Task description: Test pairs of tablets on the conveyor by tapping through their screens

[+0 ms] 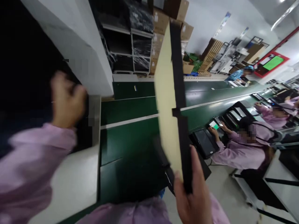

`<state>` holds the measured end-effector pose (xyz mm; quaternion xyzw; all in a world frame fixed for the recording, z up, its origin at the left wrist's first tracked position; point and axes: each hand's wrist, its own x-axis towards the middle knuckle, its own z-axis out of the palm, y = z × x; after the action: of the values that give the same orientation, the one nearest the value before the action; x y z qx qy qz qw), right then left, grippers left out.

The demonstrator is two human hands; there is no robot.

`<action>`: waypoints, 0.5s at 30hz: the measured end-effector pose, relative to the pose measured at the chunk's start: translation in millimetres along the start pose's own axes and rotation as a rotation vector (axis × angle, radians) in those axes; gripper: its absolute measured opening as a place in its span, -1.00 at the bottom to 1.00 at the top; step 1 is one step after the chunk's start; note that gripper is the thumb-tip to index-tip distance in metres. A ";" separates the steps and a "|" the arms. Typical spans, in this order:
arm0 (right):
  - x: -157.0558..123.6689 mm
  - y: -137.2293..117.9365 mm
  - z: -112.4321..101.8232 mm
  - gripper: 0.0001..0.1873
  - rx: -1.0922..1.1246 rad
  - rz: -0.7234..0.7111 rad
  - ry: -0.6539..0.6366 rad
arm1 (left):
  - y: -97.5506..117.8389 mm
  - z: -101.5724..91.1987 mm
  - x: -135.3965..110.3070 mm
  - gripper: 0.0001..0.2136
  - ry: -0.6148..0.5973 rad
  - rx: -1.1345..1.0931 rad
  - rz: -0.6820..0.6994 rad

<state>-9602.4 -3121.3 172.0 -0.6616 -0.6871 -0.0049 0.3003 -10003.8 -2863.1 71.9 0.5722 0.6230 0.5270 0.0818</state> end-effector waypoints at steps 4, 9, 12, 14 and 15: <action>-23.9 51.3 -21.4 -0.21 -0.211 -0.305 -0.065 | 61.2 102.7 -206.8 -0.30 -0.354 -0.548 -0.542; -143.3 140.6 67.5 -0.23 -0.322 -0.383 -0.175 | 63.9 193.0 -330.6 -0.36 -0.281 -0.885 -0.928; -180.6 189.9 94.4 -0.34 -0.138 -0.437 -0.277 | 59.4 225.3 -326.7 -0.35 -0.178 -0.825 -0.875; -174.3 232.8 92.1 -0.42 0.011 -0.356 -0.199 | 61.0 239.8 -309.9 -0.35 -0.136 -0.736 -0.810; -165.1 258.2 88.5 -0.46 0.063 -0.262 -0.107 | 62.7 245.2 -300.3 -0.35 -0.125 -0.686 -0.772</action>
<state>-9412.0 -3203.0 -70.5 -0.5558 -0.7824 0.0127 0.2806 -9692.0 -2978.2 -137.3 0.2717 0.5739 0.5972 0.4901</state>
